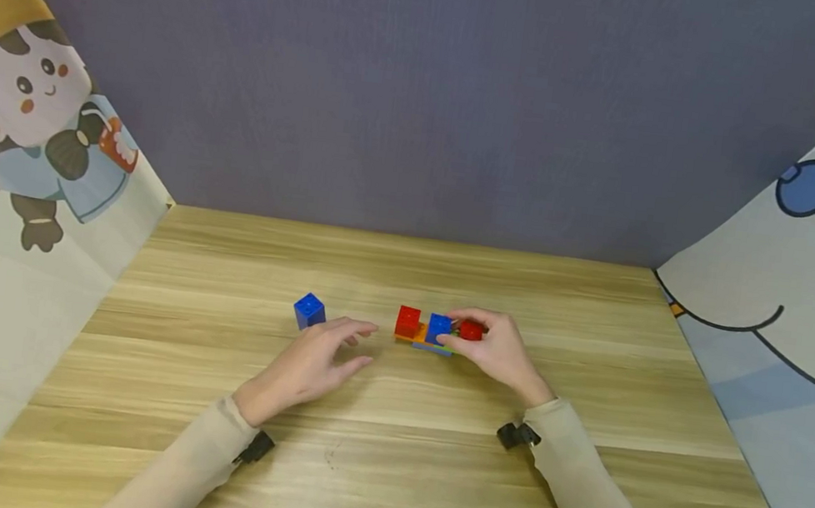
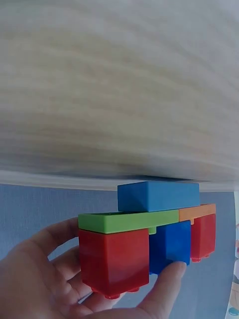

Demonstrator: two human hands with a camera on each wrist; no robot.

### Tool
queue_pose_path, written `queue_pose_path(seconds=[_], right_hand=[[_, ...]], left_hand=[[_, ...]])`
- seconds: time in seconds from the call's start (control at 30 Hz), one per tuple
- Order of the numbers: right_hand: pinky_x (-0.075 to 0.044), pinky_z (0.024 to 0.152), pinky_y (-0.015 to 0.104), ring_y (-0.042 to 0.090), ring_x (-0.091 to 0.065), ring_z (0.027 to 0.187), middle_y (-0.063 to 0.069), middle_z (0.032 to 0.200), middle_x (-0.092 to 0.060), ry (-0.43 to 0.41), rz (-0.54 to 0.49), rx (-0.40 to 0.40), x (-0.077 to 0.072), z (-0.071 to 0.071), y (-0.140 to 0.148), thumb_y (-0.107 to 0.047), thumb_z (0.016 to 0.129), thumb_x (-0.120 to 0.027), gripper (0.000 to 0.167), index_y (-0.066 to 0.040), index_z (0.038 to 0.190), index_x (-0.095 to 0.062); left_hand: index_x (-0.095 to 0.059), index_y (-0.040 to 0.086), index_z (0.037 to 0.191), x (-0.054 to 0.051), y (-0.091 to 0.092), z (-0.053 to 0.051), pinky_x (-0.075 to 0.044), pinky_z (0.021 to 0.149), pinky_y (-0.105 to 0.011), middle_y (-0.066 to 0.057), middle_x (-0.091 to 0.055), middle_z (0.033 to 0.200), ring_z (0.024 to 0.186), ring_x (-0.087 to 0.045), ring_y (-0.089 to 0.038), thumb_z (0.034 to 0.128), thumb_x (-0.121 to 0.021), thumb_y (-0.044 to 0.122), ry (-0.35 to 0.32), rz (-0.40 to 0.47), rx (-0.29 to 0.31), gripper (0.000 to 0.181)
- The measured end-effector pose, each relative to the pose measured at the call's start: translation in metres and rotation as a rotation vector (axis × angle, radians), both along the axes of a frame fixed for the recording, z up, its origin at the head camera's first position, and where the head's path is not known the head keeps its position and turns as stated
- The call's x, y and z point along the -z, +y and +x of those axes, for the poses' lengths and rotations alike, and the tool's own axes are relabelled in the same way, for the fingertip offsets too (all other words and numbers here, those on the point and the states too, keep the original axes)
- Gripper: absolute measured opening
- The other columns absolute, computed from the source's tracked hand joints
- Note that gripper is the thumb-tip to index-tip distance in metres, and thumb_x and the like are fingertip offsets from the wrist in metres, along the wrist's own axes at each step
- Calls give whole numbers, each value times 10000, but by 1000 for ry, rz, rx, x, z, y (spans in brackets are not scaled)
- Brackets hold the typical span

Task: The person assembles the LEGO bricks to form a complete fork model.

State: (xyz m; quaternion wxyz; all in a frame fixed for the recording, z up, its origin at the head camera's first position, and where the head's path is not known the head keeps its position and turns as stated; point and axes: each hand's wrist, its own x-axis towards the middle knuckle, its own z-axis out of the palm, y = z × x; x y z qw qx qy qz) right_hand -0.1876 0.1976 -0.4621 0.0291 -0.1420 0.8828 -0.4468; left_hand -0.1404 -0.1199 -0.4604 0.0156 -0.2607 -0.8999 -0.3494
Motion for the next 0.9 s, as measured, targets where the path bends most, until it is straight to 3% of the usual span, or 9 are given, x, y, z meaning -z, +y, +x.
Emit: queue_pose_path(seconds=[0.27,0.37,0.47,0.7,0.8,0.9], right_hand=[[-601,740,260,169,-728,935,60,1135,-805,-14,-8,-2,2,-2,2,-343,860,-913,438,-162,1241,-795],[-596,753,257,171,-726,939,52,1115,-807,-11,-9,-5,4,-3,3,-334,865,-910,435,-157,1244,-792],[-594,755,250,164,-721,935,44,1105,-806,-10,-8,-5,7,-4,4,-328,866,-909,432,-157,1246,-791],[-593,779,254,195,-728,976,60,1142,-803,-12,-11,-15,6,-4,4,-328,873,-903,438,-151,1257,-788],[-595,843,275,219,-738,1052,61,1183,-800,1,-9,-21,5,-4,4,-324,877,-900,437,-154,1262,-785],[-594,922,312,239,-733,1131,50,1238,-789,12,-11,-30,5,-4,5,-317,879,-900,441,-157,1272,-780]], left_hand=[[-688,69,1393,-1,-10,3,-637,938,-448,-104,-746,1339,1082,-754,-291,977,-785,164,0,51,21,437],[-705,60,1364,-2,-15,4,-641,915,-433,-105,-759,1308,1050,-757,-268,970,-792,157,31,70,14,415],[-733,53,1304,-3,-21,4,-650,856,-392,-105,-781,1237,987,-753,-213,954,-804,131,102,103,9,366],[-809,55,1059,-3,-41,-3,-615,697,-239,-67,-808,957,790,-711,-126,878,-791,-66,391,324,3,219],[-803,39,1038,-3,-52,-8,-592,668,-203,-83,-796,928,770,-692,-125,840,-790,-89,437,396,-51,236],[-785,16,1057,-2,-64,-11,-586,664,-204,-119,-786,980,838,-681,-129,813,-801,-79,430,407,-113,263]])
